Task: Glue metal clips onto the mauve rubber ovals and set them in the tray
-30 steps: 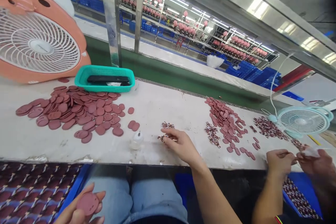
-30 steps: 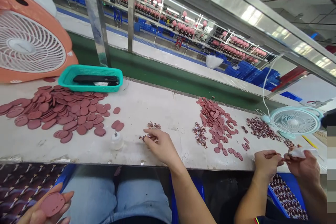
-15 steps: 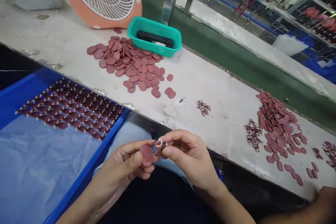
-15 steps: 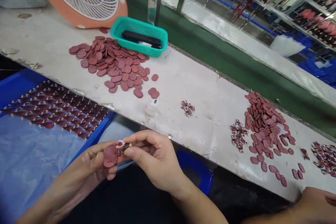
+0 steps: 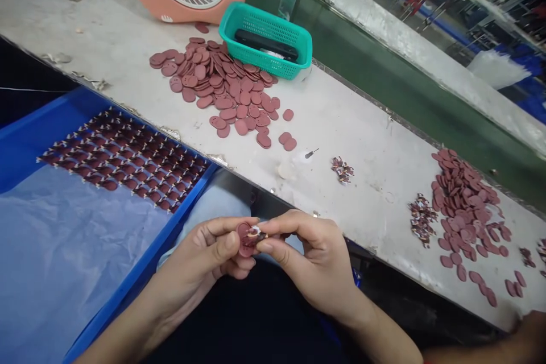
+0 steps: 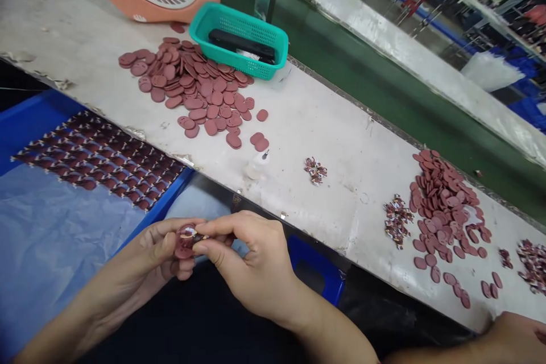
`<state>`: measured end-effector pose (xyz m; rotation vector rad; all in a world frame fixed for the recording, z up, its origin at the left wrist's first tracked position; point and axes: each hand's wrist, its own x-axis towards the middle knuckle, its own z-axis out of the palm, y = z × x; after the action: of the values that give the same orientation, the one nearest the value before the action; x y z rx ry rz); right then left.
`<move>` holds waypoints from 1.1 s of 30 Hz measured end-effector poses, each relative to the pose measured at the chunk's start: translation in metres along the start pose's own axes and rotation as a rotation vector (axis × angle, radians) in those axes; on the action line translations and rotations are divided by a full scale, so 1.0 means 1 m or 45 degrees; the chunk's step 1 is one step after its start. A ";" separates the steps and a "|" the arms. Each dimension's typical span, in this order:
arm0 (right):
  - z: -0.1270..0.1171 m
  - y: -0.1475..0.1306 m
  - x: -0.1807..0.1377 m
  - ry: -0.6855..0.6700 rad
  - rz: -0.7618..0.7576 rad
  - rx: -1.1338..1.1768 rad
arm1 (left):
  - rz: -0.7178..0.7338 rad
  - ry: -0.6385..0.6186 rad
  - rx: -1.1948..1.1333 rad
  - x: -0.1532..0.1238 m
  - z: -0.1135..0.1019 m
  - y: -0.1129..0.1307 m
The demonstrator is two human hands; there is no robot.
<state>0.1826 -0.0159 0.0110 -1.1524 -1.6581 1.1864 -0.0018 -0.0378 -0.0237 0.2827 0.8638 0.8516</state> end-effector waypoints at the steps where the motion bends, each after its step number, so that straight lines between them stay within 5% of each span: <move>1: 0.000 0.000 0.000 -0.007 -0.004 0.006 | -0.005 -0.002 -0.002 0.000 0.000 0.000; 17: -0.002 0.002 0.004 -0.094 -0.273 -0.055 | -0.038 0.036 -0.068 -0.003 0.004 0.003; 33: -0.003 -0.006 -0.002 -0.190 -0.529 0.008 | -0.062 -0.110 -0.138 -0.014 0.012 0.003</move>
<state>0.1842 -0.0178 0.0175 -0.6786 -1.8899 1.0253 0.0010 -0.0452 -0.0063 0.2015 0.7389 0.8322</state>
